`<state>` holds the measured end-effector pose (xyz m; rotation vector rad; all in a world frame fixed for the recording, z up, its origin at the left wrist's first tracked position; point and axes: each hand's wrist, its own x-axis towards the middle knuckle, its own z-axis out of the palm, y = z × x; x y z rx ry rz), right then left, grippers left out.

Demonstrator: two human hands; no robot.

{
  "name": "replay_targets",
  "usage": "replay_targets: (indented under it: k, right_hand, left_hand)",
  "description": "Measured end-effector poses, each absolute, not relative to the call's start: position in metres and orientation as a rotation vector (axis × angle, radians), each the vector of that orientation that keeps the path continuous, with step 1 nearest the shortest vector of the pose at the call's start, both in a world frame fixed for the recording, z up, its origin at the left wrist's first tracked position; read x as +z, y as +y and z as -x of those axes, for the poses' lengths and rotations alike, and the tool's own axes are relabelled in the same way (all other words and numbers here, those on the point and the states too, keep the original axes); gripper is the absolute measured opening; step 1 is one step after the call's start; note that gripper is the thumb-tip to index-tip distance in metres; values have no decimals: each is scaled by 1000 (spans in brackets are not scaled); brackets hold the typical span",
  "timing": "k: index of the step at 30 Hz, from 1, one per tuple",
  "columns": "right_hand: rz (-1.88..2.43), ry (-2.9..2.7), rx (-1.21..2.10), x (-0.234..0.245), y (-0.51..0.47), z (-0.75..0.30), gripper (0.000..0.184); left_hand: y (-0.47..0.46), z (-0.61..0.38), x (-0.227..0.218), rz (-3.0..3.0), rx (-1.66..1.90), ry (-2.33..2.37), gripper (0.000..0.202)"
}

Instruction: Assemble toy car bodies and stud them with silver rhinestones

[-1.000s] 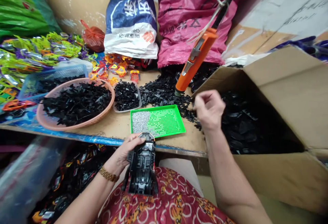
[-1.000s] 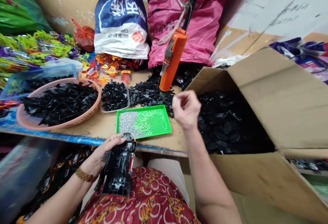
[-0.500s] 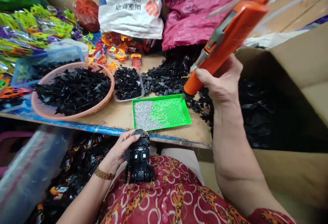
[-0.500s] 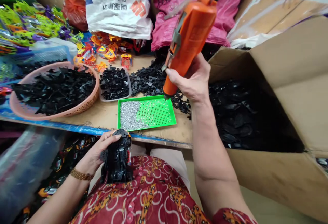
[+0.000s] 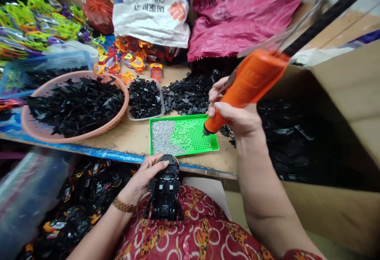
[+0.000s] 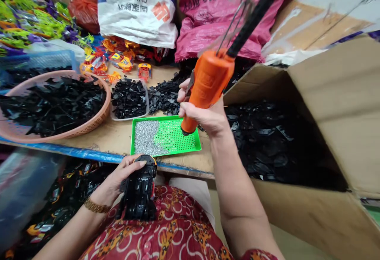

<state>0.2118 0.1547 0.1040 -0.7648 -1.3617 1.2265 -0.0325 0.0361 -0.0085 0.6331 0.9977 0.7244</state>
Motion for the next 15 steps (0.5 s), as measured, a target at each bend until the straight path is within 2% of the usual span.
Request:
replay_targets:
  k: [6,15]
  right_hand:
    - [948,-1259,1119,65,157,-201,35]
    - [917,-1253,958,62,173,-200,28]
  left_hand:
    - [37,30,-12,-634,703,1021,43]
    - [34,30,-27,-618,711,1030,38]
